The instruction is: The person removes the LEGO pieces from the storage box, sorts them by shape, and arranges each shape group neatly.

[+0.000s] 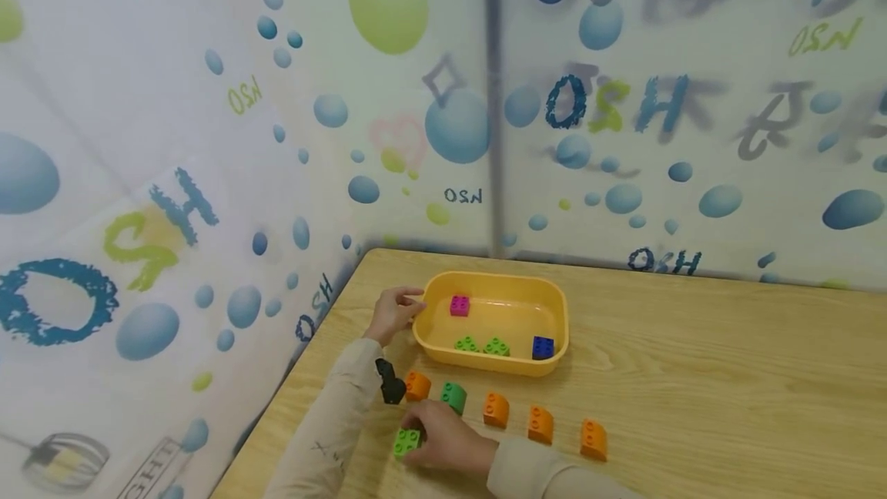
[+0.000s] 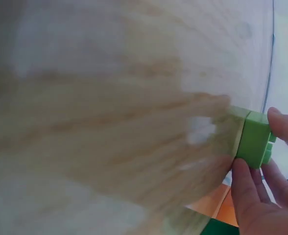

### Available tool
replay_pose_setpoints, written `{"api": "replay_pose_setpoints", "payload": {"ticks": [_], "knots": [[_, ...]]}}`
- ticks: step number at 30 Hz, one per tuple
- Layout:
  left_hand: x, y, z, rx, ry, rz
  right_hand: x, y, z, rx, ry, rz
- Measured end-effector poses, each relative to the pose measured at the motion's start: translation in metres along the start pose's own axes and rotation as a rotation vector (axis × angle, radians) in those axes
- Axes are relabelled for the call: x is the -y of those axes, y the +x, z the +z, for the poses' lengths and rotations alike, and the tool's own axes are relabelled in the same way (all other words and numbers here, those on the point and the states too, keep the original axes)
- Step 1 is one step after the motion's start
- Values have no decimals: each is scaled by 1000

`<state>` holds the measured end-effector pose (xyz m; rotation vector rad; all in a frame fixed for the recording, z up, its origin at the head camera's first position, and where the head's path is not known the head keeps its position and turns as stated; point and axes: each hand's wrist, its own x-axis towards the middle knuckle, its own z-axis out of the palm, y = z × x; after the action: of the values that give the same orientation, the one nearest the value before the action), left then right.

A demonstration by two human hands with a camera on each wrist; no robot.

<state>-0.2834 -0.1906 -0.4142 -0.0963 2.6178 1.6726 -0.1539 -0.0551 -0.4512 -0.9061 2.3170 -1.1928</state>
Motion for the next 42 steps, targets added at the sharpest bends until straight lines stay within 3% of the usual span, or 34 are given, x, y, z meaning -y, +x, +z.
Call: {"api": "replay_pose_setpoints", "payload": {"ticks": [9,14,19,30,42], "knots": [[1,1,2,12,-8,-18,-4,-1,-2,31,-35,28],[2,0,-2,-4,0,-20,-6,-4,-2,25,41,-1],[2,0,-2,4,4,-29,-5,-4,-1,19,108,22],[-3,2,0,5,0,-15,-5,1,-1,-39,14,11],[-3,-1,0,6,-6,-26,3,2,2,-67,-76,55]]}}
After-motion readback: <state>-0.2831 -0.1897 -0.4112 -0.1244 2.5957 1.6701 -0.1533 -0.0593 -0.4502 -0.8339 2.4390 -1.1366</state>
